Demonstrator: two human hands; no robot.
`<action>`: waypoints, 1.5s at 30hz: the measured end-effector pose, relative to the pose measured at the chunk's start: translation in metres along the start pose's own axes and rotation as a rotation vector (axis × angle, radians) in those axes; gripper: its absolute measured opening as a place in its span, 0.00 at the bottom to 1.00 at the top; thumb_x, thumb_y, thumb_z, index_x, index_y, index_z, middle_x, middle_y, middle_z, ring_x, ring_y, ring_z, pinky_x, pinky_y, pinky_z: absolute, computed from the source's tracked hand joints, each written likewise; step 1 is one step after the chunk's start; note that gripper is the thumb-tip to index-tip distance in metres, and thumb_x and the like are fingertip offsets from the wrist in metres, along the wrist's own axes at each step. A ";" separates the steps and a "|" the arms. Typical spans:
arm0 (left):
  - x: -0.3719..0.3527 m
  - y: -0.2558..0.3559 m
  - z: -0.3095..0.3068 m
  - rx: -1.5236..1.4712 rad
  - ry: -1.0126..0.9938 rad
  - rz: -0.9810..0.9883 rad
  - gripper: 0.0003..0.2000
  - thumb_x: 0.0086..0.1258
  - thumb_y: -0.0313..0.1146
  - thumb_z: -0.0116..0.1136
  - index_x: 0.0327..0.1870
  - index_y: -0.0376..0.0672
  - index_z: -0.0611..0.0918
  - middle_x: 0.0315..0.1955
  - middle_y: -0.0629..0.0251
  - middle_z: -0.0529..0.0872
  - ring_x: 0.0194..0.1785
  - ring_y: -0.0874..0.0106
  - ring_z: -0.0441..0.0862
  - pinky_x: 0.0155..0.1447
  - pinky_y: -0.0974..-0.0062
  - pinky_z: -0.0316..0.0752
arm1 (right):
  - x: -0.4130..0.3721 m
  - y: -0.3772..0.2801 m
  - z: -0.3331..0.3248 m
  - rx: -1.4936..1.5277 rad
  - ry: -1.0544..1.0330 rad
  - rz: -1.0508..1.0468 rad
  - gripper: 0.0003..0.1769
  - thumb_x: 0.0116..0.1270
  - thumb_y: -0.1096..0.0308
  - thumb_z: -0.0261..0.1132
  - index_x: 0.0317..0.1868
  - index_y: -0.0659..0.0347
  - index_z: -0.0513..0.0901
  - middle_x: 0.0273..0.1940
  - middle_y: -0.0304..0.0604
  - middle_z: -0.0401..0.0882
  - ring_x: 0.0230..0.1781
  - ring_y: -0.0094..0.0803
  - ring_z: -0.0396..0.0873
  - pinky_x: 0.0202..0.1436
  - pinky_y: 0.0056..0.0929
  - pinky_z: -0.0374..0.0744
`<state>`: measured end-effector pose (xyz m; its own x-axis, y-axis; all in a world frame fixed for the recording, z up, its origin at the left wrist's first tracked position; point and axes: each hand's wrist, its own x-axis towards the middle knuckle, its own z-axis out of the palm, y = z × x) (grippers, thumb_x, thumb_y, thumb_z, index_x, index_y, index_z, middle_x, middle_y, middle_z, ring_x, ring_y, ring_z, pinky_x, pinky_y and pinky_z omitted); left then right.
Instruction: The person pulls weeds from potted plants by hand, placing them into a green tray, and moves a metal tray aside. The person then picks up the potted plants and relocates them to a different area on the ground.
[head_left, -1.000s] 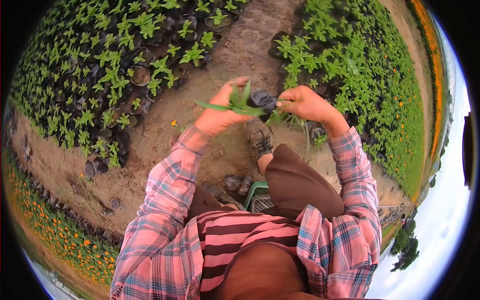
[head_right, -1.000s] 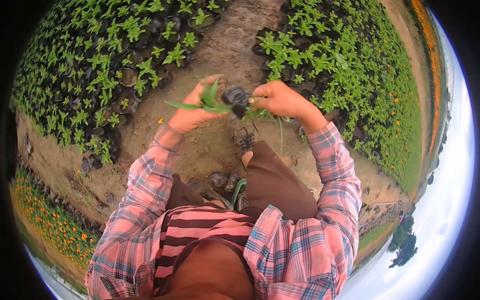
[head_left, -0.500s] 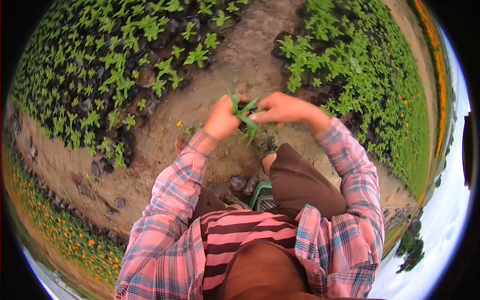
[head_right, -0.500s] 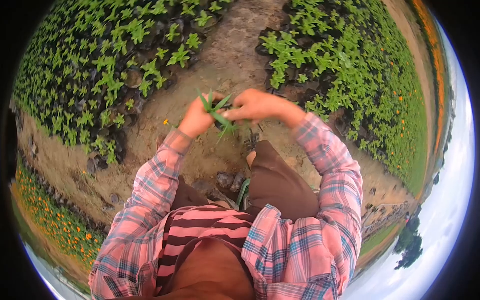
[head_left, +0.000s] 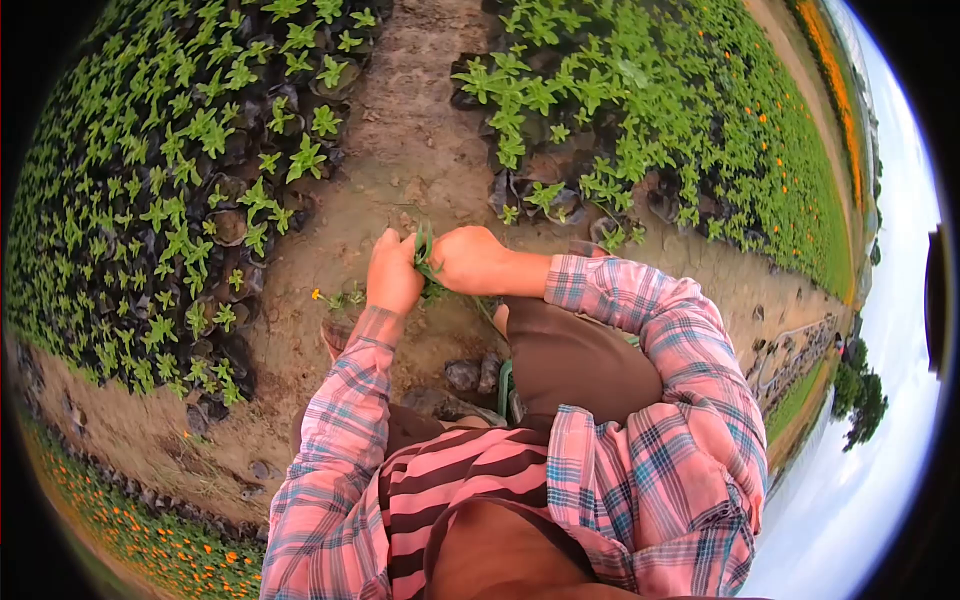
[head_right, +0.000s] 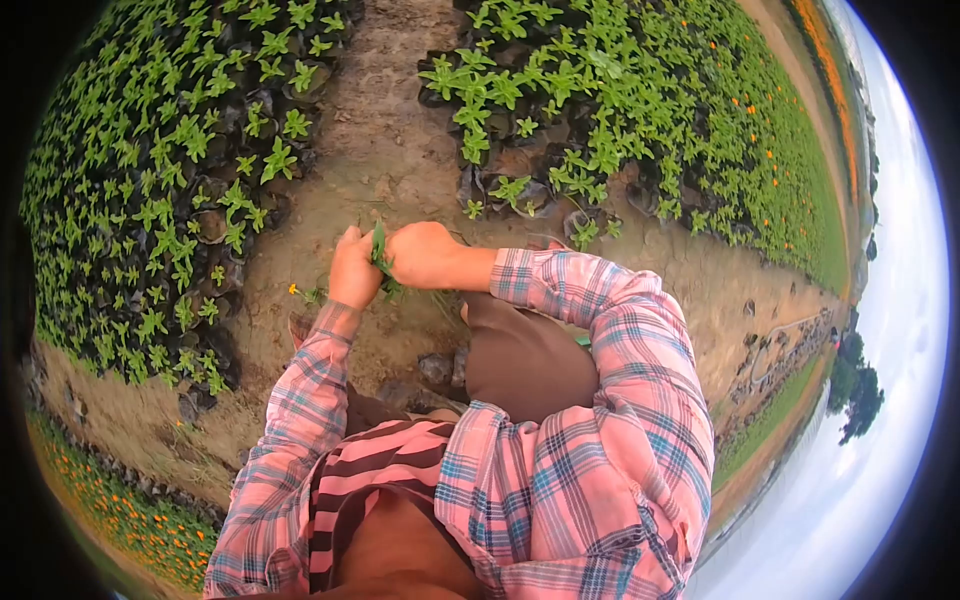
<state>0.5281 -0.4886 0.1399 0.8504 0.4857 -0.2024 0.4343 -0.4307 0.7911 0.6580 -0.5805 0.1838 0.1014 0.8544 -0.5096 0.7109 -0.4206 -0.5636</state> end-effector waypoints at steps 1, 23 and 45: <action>-0.002 -0.001 0.003 0.025 -0.005 -0.002 0.13 0.48 0.20 0.58 0.35 0.46 0.80 0.31 0.53 0.71 0.41 0.53 0.72 0.42 0.60 0.68 | -0.003 0.001 0.003 -0.015 -0.025 -0.025 0.10 0.52 0.65 0.58 0.28 0.59 0.83 0.30 0.53 0.82 0.34 0.51 0.81 0.37 0.46 0.78; -0.011 -0.117 -0.027 -0.131 0.397 -0.732 0.33 0.49 0.36 0.74 0.55 0.32 0.71 0.50 0.44 0.73 0.53 0.53 0.70 0.57 0.60 0.67 | -0.103 0.254 0.048 1.340 1.249 0.905 0.07 0.60 0.75 0.61 0.35 0.59 0.70 0.28 0.38 0.72 0.22 0.28 0.72 0.20 0.29 0.72; 0.003 -0.016 -0.025 -0.849 0.137 -0.389 0.15 0.68 0.35 0.60 0.50 0.37 0.75 0.41 0.65 0.79 0.39 0.76 0.76 0.44 0.77 0.72 | -0.076 0.141 -0.014 0.909 0.903 0.727 0.11 0.70 0.61 0.59 0.43 0.61 0.75 0.28 0.37 0.77 0.20 0.23 0.77 0.19 0.20 0.74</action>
<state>0.5160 -0.4613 0.1407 0.6256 0.5872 -0.5136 0.2723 0.4526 0.8491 0.7607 -0.7003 0.1519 0.8698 0.1292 -0.4761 -0.3223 -0.5820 -0.7466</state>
